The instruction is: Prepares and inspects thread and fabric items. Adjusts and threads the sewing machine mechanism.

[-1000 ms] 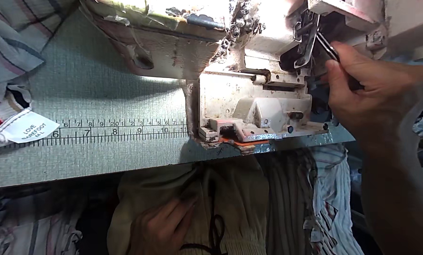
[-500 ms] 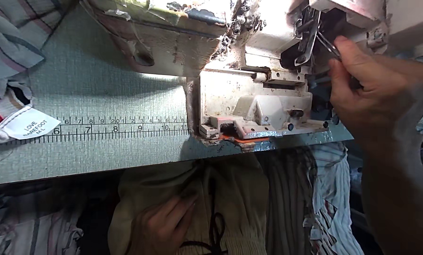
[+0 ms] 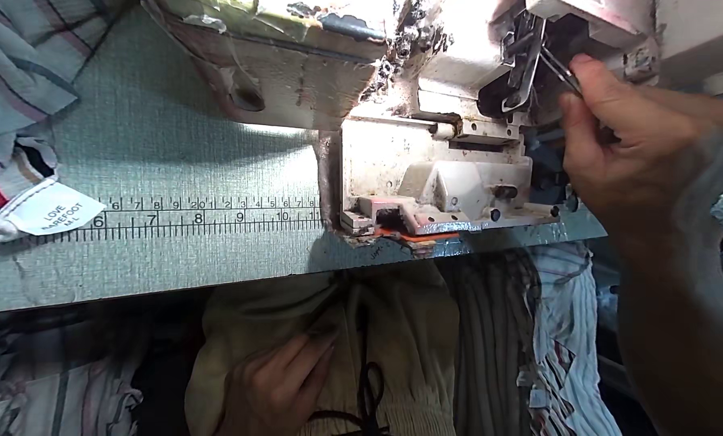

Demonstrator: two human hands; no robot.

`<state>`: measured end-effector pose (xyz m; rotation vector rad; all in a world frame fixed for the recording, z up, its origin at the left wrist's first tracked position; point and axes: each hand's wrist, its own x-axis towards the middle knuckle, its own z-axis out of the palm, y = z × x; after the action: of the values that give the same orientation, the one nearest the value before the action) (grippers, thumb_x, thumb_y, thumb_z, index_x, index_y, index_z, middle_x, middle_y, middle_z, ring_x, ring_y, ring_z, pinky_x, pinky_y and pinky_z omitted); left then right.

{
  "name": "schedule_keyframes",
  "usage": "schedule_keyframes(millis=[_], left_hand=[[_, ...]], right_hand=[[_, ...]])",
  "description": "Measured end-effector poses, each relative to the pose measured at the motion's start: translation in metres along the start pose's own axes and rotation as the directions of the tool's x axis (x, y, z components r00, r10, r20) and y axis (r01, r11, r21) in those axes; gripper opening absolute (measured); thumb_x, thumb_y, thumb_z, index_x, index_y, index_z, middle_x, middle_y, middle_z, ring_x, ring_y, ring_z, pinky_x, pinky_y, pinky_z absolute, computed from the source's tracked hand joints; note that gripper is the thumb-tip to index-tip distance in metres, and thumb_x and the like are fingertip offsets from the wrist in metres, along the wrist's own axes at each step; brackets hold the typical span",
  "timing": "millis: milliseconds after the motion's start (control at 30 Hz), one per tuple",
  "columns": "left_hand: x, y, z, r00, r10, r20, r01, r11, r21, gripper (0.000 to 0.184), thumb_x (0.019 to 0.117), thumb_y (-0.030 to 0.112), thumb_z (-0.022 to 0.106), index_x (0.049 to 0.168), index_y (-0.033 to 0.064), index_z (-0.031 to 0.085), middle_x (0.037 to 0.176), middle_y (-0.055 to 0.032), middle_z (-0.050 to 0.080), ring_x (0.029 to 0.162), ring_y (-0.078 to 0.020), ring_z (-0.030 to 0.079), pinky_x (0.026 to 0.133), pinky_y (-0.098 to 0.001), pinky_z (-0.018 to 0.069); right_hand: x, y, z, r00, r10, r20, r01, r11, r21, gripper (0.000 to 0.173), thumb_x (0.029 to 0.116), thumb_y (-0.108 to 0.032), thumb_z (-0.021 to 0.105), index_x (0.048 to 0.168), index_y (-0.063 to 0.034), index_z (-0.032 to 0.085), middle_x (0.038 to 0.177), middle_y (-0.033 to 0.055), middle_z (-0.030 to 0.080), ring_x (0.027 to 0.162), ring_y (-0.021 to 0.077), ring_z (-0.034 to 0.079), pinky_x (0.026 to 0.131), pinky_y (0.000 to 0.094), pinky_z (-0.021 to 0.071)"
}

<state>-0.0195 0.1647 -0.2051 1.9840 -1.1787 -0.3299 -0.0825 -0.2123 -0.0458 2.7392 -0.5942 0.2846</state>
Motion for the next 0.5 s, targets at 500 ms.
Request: schedule_keyframes(millis=[500], left_hand=[[0.0,-0.001,0.0,1.0,-0.003,0.004,0.003,1.0,-0.009,0.026,0.1022,0.027,0.055,0.104,0.0165,0.079,0.07,-0.003,0.065,0.057,-0.0137,0.059,0.049,-0.0268,0.0432]], right_hand=[[0.014,0.002,0.007,0.999,0.004,-0.044,-0.001,0.998,0.065,0.036,0.1081,-0.027,0.052,0.135,-0.0094,0.068,0.089,0.0254,0.072,0.07,0.0416,0.067,0.062,0.0565,0.0465]])
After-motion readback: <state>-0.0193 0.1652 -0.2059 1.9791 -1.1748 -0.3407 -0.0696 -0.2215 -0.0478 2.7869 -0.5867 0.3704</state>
